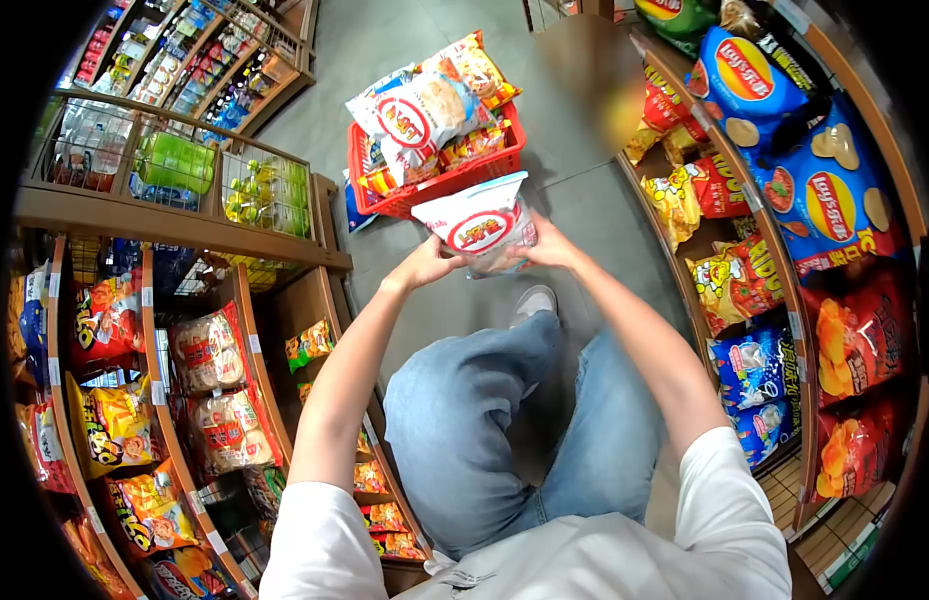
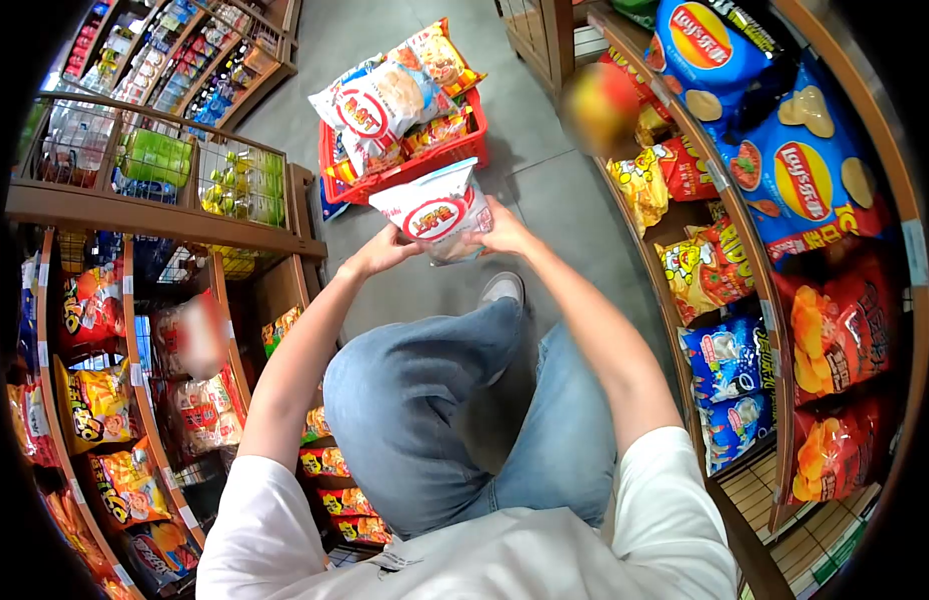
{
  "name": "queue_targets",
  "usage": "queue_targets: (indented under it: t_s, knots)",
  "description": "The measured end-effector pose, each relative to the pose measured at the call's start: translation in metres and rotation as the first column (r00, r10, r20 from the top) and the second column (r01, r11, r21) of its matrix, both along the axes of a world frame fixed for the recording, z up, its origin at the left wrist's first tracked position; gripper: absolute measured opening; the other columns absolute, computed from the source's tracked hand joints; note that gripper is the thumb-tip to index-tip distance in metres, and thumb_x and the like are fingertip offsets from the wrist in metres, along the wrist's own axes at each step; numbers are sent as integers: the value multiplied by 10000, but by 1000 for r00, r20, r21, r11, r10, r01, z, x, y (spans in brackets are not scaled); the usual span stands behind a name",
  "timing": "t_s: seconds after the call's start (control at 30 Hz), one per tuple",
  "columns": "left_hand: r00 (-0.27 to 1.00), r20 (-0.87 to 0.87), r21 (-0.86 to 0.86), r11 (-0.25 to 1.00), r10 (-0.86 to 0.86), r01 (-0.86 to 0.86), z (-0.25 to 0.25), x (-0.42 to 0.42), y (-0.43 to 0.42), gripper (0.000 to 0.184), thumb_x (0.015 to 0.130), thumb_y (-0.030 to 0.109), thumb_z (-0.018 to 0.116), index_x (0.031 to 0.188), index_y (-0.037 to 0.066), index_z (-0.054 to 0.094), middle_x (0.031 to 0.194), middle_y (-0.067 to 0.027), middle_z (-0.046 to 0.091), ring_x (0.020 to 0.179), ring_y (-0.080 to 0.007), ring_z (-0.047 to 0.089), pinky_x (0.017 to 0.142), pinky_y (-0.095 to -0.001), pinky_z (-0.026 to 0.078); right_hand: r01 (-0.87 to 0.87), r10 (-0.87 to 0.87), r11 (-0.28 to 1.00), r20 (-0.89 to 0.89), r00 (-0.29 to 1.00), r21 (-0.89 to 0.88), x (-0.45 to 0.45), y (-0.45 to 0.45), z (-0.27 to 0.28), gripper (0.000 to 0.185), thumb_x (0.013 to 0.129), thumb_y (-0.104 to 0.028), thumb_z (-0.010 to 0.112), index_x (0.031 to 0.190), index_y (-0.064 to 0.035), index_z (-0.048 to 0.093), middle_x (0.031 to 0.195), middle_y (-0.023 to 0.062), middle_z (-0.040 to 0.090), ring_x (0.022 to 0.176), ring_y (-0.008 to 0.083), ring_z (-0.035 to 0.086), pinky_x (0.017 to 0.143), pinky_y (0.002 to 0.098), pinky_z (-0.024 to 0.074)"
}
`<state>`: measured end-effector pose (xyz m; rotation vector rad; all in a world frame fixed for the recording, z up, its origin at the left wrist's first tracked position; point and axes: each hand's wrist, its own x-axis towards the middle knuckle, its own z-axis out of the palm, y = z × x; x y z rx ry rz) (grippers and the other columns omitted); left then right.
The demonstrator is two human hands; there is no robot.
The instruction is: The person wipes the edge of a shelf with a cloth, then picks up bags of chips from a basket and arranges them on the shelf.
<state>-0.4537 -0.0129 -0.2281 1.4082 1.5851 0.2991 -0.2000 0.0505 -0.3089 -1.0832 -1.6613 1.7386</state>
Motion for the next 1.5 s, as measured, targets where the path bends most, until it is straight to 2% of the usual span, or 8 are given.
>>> queue_targets:
  t_s: [0.27,0.53,1.03,1.17,1.27,1.3,1.4,1.5]
  knots:
    - [944,264,217,966,-198,141,109,75,38,1112,746,481,832,1497,-40,198,1447,-202,442,1337,-270,451,1144,-395,344,-53,49,998,-117,992,-30,97,11,148,787,808,-313,817,1402,29,431,1327,123,578,1198,191,560,1048,339,436]
    - [865,435,408,911,-250,58,207,166,36,727,833,299,787,1379,-30,438,1319,-148,583,1225,-217,550,1075,-379,414,279,-235,955,-316,919,104,167,-32,258,833,766,-335,830,1395,34,428,1314,143,569,1202,201,550,1048,348,427]
    - [724,439,523,806,-532,275,308,247,-19,610,715,155,874,1216,-53,596,1160,-116,685,1054,-176,643,955,-342,500,523,-396,786,-383,835,329,240,-151,333,947,762,-206,845,1479,28,273,1402,143,475,1290,218,469,1092,365,372]
    - [687,336,602,708,-645,370,325,269,-32,680,631,100,920,1213,-36,596,1144,-109,687,1054,-180,650,929,-340,514,514,-418,657,-301,857,552,280,-187,362,1015,685,-153,907,1474,14,291,1383,108,500,1279,180,462,1095,343,362]
    - [646,39,768,437,-762,469,316,284,-34,687,658,160,908,1238,-25,589,1162,-106,685,1044,-200,662,918,-339,518,595,-524,544,-315,791,591,311,-223,362,911,621,-116,941,1370,-22,431,1296,77,575,1187,158,537,1005,354,455]
    - [572,-133,836,218,-810,504,308,288,-27,684,681,197,890,1252,-23,584,1181,-118,678,1039,-219,669,910,-338,521,608,-566,501,-298,769,616,323,-240,357,841,653,-133,917,1349,-22,458,1300,96,580,1190,180,546,1017,370,447]
    - [339,-168,933,-38,-926,359,329,338,-27,654,742,211,814,1290,-37,557,1265,-188,634,1132,-302,645,964,-366,503,513,-713,229,-216,667,828,354,-287,346,637,750,-184,842,1286,-20,539,1313,152,596,1201,245,574,1054,418,426]
    - [245,13,946,91,-969,312,356,387,-63,596,775,128,767,1307,-34,553,1316,-196,597,1207,-342,592,1017,-394,468,294,-701,11,-202,684,956,371,-313,385,547,890,-286,701,1324,-14,508,1346,235,553,1283,367,507,1129,502,325]
